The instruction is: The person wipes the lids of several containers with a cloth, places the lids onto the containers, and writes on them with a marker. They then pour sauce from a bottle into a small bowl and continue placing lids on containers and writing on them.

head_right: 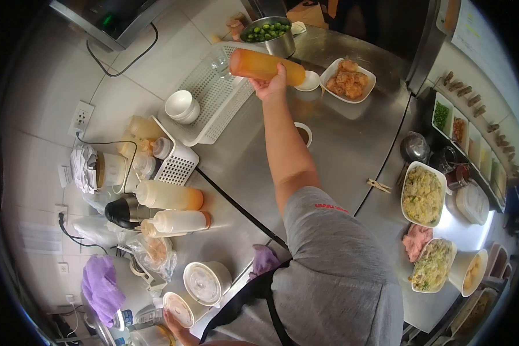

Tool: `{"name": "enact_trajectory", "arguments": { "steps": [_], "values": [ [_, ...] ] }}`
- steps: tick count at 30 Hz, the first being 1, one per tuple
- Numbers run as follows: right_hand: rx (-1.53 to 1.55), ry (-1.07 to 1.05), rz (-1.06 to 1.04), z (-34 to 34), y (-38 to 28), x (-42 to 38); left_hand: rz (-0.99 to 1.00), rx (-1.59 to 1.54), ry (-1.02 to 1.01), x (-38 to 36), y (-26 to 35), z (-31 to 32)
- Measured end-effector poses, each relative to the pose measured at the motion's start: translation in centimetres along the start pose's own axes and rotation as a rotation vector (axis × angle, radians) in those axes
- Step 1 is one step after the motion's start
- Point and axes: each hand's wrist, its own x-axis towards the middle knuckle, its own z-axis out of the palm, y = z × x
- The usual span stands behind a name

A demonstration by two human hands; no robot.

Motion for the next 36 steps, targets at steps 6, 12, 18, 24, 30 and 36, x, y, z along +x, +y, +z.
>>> {"name": "enact_trajectory", "arguments": {
  "steps": [6,12,18,24,30,36],
  "values": [
    [0.066,-0.011,-0.022,-1.0,0.3,1.6,0.014,0.018,0.039,0.2,-0.6,-0.4],
    [0.102,0.004,-0.055,-2.0,1.0,1.2,-0.009,0.050,0.099,-0.4,0.1,0.5],
    [0.098,-0.025,-0.048,-2.0,1.3,1.8,0.014,0.019,0.061,0.1,-0.5,-0.2],
    [0.190,-0.020,-0.054,-0.1,0.6,1.2,0.009,0.060,0.085,0.0,-0.4,0.0],
    [0.285,-0.033,-0.093,1.6,-0.4,2.5,0.002,0.082,0.102,-0.3,0.1,0.6],
    [0.280,-0.054,-0.133,1.7,-0.4,3.7,0.012,0.055,0.079,-0.2,-0.3,0.2]
  ]
}}
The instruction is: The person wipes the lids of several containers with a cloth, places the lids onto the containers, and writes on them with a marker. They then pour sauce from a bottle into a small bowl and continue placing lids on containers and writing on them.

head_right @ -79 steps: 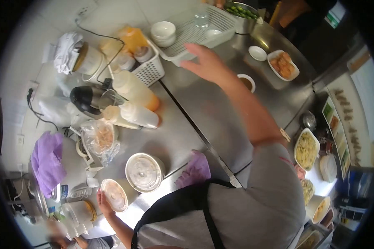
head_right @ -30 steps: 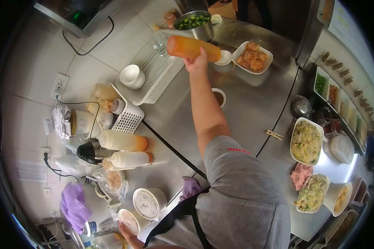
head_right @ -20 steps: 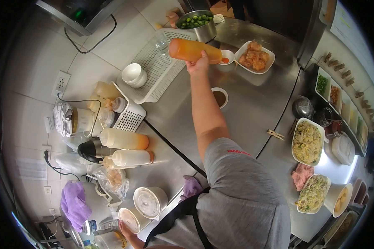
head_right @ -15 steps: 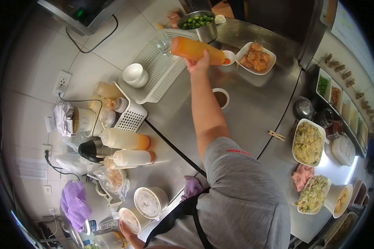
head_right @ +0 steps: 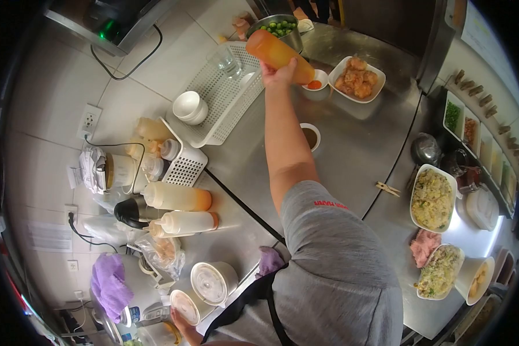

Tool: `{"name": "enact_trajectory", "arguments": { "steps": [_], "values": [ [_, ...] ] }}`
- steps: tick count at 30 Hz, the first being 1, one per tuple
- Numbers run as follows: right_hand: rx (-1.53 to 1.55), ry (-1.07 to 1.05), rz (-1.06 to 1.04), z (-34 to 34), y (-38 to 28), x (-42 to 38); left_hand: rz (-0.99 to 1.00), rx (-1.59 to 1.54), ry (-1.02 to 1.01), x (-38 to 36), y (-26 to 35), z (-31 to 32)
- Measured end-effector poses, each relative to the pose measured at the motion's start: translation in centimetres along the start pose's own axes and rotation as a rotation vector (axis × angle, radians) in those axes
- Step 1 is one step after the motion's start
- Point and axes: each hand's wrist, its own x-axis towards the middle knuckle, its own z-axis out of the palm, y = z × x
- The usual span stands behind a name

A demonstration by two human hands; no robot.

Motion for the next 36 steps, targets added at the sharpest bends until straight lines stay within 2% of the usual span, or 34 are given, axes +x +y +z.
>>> {"name": "enact_trajectory", "arguments": {
  "steps": [7,8,10,12,15,21,27,36],
  "values": [
    [-0.019,-0.070,-0.039,-1.3,0.3,0.8,0.017,-0.028,0.008,-0.1,-0.2,0.1],
    [0.101,-0.258,-0.043,-2.3,0.3,1.9,0.026,-0.031,-0.028,0.0,-0.3,-0.4],
    [0.045,-0.347,-0.008,-2.4,-0.2,1.8,0.035,-0.125,-0.093,1.1,-1.2,-1.2],
    [0.001,-0.181,-0.040,-2.1,-0.3,1.2,0.081,-0.152,-0.193,1.3,-1.4,-1.7],
    [-0.099,-0.046,-0.034,-2.1,-0.6,0.7,0.065,-0.109,-0.156,1.7,-1.3,-1.4],
    [-0.153,0.050,0.035,-1.8,-1.6,-0.1,0.070,-0.094,-0.118,1.6,-1.5,-1.6],
    [-0.160,0.124,0.065,-0.7,-1.9,-1.1,0.078,-0.091,-0.098,1.6,-1.5,-1.5],
    [-0.149,0.006,0.002,-1.3,-1.7,0.3,0.081,-0.089,-0.073,1.7,-1.8,-1.6]
  ]
}}
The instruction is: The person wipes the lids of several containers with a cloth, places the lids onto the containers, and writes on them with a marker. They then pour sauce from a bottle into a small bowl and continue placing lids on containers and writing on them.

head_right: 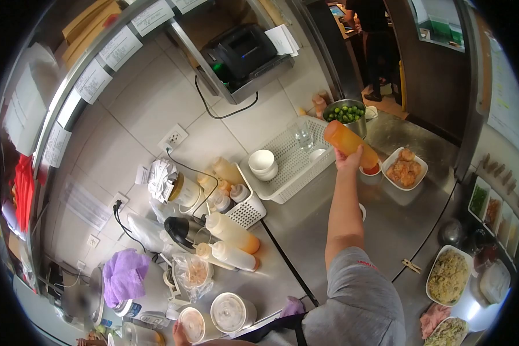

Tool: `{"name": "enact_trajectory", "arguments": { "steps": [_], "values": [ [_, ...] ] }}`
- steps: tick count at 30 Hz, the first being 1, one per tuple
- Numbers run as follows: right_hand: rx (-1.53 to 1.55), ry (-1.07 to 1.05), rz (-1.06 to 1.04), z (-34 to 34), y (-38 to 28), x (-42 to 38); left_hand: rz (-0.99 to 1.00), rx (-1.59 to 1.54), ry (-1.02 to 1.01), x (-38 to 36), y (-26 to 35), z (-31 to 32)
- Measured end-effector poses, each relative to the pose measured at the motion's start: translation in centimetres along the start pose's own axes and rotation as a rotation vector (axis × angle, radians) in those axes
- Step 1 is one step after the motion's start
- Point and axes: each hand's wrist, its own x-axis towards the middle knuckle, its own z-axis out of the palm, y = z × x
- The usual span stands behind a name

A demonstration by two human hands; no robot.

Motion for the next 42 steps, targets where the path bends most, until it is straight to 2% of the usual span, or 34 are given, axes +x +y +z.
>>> {"name": "enact_trajectory", "arguments": {
  "steps": [6,9,14,17,20,22,26,28,31,34,37,40,42],
  "values": [
    [-0.047,0.010,0.020,-0.4,0.2,-0.2,0.023,-0.017,0.022,-0.2,-0.1,0.1],
    [-0.141,0.020,-0.005,-0.7,0.3,-0.7,-0.025,0.055,0.108,-0.4,0.5,0.7],
    [-0.506,-0.137,0.035,-0.8,-0.1,-2.8,-0.018,0.023,0.113,-0.8,0.6,1.0],
    [-0.747,-0.146,-0.153,0.4,1.1,-4.5,-0.028,-0.022,0.083,-0.6,0.7,1.1],
    [-0.831,-0.398,-0.333,1.8,4.8,-5.8,-0.033,-0.069,0.083,-0.4,0.3,0.9],
    [-0.915,-0.471,-0.402,3.1,8.9,-6.8,-0.031,-0.045,0.099,-0.6,0.5,1.3],
    [-0.974,-0.859,-0.227,4.6,17.0,-12.3,-0.034,-0.064,0.115,-1.1,1.0,1.8],
    [-0.910,-0.991,-0.296,3.9,22.1,-13.4,-0.028,-0.048,0.145,-1.3,1.3,2.1],
    [-1.141,-1.011,-0.384,3.7,26.4,-14.8,-0.024,-0.061,0.158,-0.9,0.9,1.9],
    [-1.487,-1.133,-0.391,1.8,28.7,-13.3,-0.025,-0.048,0.169,-1.4,1.2,2.1],
    [-1.891,-0.943,-0.583,1.7,27.4,-13.5,-0.008,-0.011,0.159,-1.4,1.6,2.3],
    [-1.597,-1.136,-0.459,8.4,23.4,-14.4,0.012,-0.086,0.118,-1.2,1.3,2.1],
    [-1.274,-1.175,-0.905,15.8,19.6,-17.2,0.041,-0.103,0.066,-1.0,0.8,1.7]
  ]
}}
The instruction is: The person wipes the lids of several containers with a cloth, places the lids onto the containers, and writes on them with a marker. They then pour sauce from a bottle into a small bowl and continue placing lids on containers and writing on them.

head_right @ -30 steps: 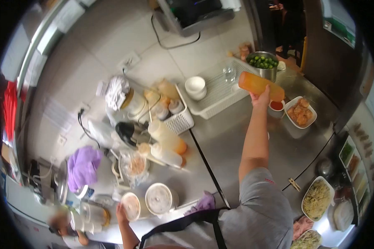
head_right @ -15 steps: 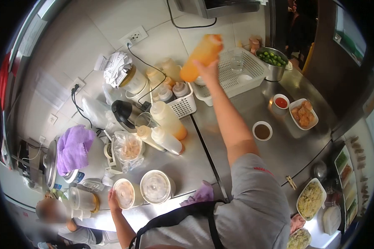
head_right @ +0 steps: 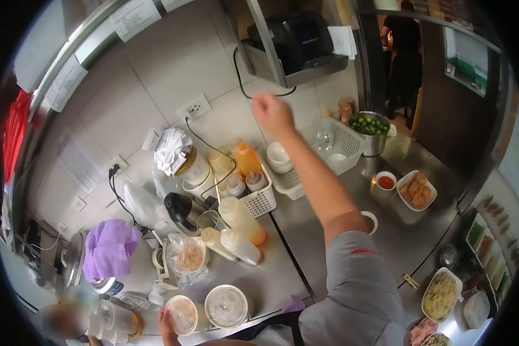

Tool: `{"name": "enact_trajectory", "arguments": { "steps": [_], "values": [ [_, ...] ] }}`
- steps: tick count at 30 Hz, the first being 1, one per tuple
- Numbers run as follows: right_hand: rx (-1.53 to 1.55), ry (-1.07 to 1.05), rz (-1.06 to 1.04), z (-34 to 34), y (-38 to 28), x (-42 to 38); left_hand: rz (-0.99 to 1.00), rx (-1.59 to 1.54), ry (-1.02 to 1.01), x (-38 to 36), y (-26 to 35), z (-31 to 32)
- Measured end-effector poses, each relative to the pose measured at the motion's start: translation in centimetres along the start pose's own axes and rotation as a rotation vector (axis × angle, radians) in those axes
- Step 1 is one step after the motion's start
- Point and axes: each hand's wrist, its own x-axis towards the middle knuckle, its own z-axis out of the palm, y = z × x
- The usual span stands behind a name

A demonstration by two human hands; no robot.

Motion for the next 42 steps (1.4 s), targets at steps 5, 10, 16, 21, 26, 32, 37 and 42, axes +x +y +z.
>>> {"name": "enact_trajectory", "arguments": {
  "steps": [5,10,16,21,26,32,37,42],
  "values": [
    [0.768,0.176,0.257,-7.3,-6.9,18.2,0.005,-0.041,-0.017,0.4,-0.7,-0.3],
    [0.795,0.185,0.561,-8.3,-8.1,26.8,-0.025,0.004,0.036,-0.1,0.3,0.4],
    [0.988,0.342,0.229,-5.9,-4.6,25.7,-0.039,0.055,0.104,-0.2,0.5,0.2],
    [1.190,-0.048,0.588,2.8,-17.3,7.9,-0.028,-0.014,0.079,-0.1,-0.2,-0.1],
    [0.237,-0.493,-0.109,24.2,-8.9,2.2,-0.035,-0.046,0.067,-0.3,0.8,0.6],
    [-0.093,-0.377,-0.104,32.8,-8.8,1.5,-0.066,-0.032,0.140,-0.4,1.0,0.9],
    [-0.116,-0.229,-0.119,34.8,-7.8,0.2,-0.085,-0.023,0.158,-0.3,1.0,1.0],
    [-0.489,-0.610,0.022,36.3,-5.0,0.8,-0.087,-0.075,0.144,-0.2,0.8,1.0]
  ]
}}
